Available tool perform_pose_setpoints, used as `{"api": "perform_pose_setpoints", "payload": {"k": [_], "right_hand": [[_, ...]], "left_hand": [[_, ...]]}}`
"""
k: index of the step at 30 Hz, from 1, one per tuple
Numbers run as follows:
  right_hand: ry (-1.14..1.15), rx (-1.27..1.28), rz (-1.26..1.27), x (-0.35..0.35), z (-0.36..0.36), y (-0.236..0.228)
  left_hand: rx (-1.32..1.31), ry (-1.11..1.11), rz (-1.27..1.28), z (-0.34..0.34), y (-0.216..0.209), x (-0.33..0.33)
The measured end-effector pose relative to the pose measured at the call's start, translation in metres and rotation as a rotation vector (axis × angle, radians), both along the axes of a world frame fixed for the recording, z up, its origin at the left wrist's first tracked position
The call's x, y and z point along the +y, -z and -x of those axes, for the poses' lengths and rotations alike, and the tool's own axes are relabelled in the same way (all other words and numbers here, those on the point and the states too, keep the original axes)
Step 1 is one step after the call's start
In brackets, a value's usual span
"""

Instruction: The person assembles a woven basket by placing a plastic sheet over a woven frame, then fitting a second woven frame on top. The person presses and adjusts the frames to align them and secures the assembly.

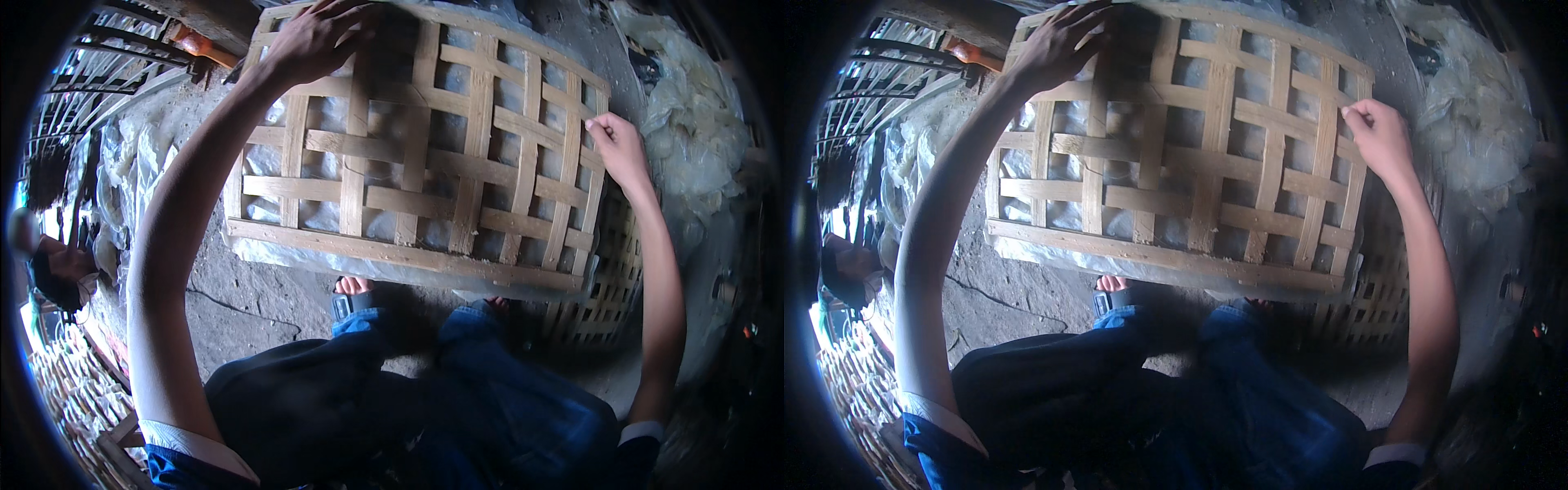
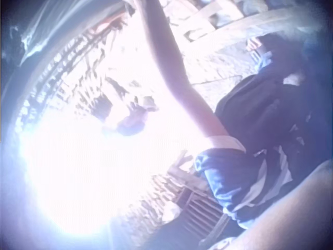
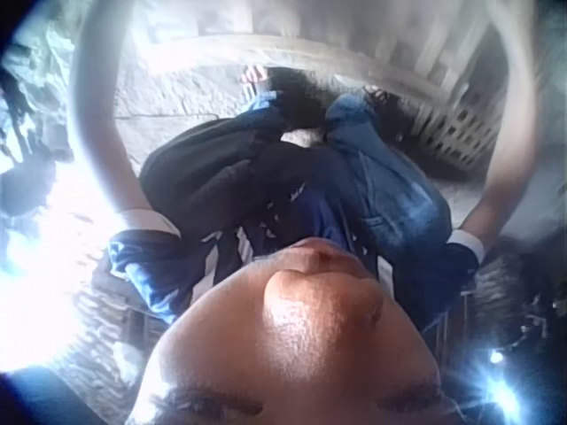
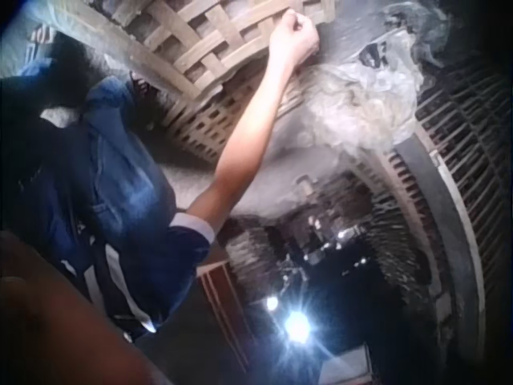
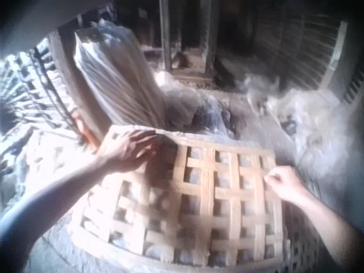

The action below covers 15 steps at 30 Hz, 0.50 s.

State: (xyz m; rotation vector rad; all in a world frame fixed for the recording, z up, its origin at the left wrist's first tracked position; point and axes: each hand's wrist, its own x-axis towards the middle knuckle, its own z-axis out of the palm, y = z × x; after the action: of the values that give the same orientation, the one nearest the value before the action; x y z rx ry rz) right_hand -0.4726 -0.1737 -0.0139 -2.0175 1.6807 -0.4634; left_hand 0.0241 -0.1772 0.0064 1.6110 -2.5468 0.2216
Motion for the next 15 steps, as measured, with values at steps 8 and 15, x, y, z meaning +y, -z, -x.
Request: {"api": "perform_pose_setpoints", "payload": {"k": [8,15], "right_hand": [[0.310,-0.295,0.101,-0.086,0.067,-0.031],[0.330,-0.351,0.266,-0.119,0.109,0.034]], "left_hand": [[0.237,0.108,0.160,-0.025,0.021,-0.025],[0.256,0.193,0.172,0.019,0.024,-0.046]]}}
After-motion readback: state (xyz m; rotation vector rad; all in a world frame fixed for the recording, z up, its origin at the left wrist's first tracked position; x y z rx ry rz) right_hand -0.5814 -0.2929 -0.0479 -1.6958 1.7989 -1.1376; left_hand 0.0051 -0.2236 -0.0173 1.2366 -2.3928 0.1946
